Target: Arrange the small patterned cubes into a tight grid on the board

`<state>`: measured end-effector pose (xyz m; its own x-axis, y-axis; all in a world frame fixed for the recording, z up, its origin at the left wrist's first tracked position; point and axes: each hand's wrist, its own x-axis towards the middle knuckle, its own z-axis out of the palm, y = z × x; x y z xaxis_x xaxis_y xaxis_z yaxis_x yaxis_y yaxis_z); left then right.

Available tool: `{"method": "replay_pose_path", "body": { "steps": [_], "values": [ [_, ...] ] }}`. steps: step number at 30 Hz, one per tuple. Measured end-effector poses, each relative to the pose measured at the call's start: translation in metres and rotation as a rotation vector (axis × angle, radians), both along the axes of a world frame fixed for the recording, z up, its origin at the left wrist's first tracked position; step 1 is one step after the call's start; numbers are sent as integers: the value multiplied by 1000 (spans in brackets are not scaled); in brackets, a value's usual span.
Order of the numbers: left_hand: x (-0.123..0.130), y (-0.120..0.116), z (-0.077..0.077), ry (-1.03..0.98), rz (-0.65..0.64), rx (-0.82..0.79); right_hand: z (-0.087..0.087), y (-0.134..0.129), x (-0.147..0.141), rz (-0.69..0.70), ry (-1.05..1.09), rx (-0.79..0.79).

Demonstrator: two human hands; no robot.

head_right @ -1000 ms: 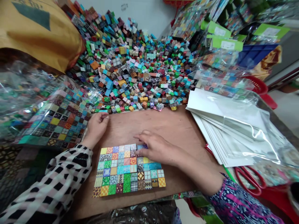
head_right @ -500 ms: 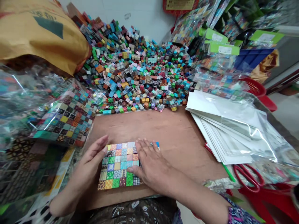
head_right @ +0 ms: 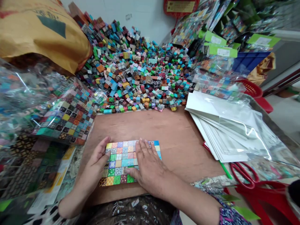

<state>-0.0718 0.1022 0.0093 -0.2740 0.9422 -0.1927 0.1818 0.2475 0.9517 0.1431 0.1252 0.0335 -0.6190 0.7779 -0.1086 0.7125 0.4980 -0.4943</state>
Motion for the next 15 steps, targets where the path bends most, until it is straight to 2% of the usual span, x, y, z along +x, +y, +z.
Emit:
{"method": "replay_pose_path", "body": {
  "steps": [9, 15],
  "values": [
    [-1, 0, 0, -2, -10, -5, 7, 4, 1, 43, -53, -25],
    [6, -4, 8, -109, 42, -16, 1, -8, 3, -24, -138, 224]
  ]
}}
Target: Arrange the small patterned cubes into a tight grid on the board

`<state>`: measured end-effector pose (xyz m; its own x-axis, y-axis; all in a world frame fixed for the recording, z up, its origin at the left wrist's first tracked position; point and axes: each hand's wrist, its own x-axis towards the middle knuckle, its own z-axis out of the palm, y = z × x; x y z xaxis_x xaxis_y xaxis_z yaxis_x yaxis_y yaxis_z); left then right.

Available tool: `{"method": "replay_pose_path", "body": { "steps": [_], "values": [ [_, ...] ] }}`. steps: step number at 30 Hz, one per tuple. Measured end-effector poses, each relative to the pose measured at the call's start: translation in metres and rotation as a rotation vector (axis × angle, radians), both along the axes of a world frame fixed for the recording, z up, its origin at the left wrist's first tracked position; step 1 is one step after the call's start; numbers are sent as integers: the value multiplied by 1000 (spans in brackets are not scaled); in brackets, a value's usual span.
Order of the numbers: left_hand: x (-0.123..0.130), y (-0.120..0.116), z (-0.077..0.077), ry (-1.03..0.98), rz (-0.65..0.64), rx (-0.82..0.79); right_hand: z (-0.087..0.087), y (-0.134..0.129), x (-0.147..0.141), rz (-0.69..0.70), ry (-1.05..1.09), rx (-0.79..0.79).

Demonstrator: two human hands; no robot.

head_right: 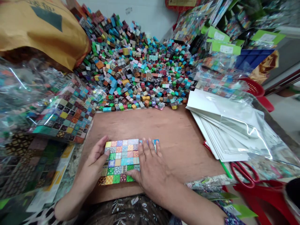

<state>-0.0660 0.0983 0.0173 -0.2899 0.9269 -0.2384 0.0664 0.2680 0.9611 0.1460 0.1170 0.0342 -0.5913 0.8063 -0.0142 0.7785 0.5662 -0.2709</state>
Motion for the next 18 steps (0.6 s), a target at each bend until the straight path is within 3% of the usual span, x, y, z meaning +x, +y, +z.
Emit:
{"method": "replay_pose_path", "body": {
  "steps": [5, 9, 14, 18],
  "values": [
    [4, -3, 5, -44, 43, 4, -13, -7, -2, -34, -26, 102],
    [5, -5, 3, -58, 69, 5, -10, -13, -3, -44, -23, 172],
    [8, -11, 2, -64, 105, 5, -1, -24, -8, 129, -3, 264],
    [10, -12, 3, -62, 122, -9, -7, -25, -12, 171, -19, 300]
  ]
}}
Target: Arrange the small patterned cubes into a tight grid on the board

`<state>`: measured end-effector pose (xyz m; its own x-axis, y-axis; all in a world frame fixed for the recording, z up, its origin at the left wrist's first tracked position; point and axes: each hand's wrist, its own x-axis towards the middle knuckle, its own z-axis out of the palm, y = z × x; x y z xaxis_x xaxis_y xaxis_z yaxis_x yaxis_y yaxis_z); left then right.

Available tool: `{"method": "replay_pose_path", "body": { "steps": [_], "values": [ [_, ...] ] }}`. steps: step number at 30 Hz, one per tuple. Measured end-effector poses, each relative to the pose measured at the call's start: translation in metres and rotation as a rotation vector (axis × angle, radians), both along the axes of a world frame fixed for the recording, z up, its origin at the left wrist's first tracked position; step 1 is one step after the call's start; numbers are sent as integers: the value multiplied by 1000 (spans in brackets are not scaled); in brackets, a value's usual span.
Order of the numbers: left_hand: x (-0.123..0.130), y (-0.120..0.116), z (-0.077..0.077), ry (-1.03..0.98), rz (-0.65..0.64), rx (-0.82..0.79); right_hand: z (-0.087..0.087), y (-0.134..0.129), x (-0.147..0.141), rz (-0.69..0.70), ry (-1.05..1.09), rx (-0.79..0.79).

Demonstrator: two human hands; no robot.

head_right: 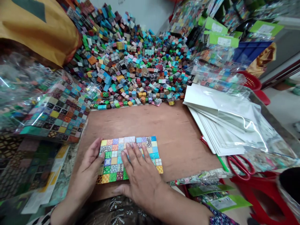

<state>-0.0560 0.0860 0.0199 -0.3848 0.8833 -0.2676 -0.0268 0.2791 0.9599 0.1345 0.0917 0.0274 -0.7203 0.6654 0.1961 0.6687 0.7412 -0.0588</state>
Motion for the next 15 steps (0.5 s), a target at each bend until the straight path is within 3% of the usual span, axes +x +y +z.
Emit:
{"method": "replay_pose_path", "body": {
  "steps": [4, 9, 12, 15],
  "values": [
    [1, 1, 0, 1, -8, -6, -7, 1, -3, -11, -17, 4],
    [0, 0, 0, 19, -12, -6, 8, 4, 9, 23, 42, -112],
    [-1, -2, 0, 26, -32, -4, 12, 14, 36, 14, 224, -214],
    [0, -3, -1, 44, -30, 12, -4, 27, 62, -116, 562, -413]
  ]
}}
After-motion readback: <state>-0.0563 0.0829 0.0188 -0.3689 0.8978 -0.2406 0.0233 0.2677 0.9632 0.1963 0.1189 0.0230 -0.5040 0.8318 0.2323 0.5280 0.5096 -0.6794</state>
